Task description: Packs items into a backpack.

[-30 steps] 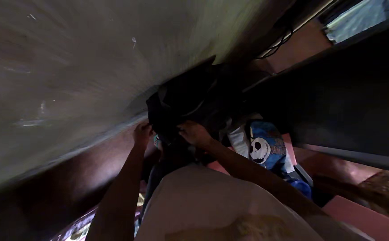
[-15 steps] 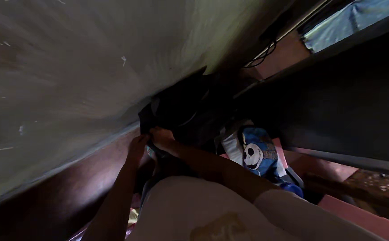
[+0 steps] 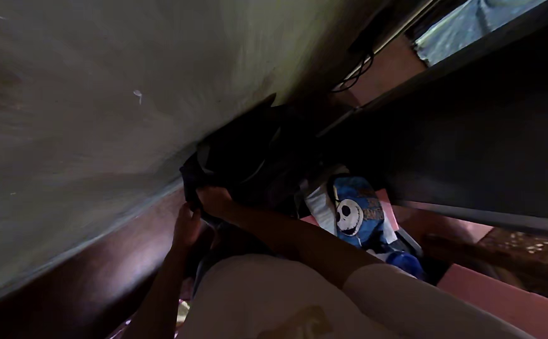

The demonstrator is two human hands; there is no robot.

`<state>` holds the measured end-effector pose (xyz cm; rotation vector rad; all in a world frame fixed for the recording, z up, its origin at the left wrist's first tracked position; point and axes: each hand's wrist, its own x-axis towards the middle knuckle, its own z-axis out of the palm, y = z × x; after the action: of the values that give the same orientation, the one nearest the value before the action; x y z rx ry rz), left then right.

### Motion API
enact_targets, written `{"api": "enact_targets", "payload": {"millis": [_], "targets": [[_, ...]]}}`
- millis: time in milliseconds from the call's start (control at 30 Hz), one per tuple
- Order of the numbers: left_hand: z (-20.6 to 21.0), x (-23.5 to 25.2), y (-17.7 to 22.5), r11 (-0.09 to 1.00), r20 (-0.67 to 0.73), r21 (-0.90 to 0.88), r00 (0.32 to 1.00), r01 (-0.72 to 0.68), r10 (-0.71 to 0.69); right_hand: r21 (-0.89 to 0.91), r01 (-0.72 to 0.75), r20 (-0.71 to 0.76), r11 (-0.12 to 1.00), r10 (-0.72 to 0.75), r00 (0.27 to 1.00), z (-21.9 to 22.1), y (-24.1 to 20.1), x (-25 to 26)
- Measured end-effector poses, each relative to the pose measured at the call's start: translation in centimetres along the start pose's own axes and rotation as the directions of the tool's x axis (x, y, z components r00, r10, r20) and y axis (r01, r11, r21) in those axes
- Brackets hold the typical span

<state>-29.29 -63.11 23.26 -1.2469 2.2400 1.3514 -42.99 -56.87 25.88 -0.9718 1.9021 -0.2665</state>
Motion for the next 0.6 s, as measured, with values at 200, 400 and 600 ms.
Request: {"api": "enact_targets", "payload": {"millis": [200, 400, 600], "targets": [[-2.1, -0.1, 0.8, 0.983, 0.14, 0.179, 0.99, -0.047, 0.022, -0.123, -0.198, -0.122, 0.972, 0.184, 0.975, -5.8, 5.3, -4.3], [0.9, -1.5, 1.2, 0.872, 0.235, 0.206, 0.888, -0.444, 0.396, -0.133, -0.589, -0.428, 0.797, 0.49, 0.759, -16.2, 21.6, -8.4], [4.7, -3.7, 2.0, 0.802, 0.343, 0.246, 0.823, -0.544, 0.453, 0.022, -0.704, -0.542, 0.71, 0.6, 0.588, -18.2, 23.6, -7.8]]}}
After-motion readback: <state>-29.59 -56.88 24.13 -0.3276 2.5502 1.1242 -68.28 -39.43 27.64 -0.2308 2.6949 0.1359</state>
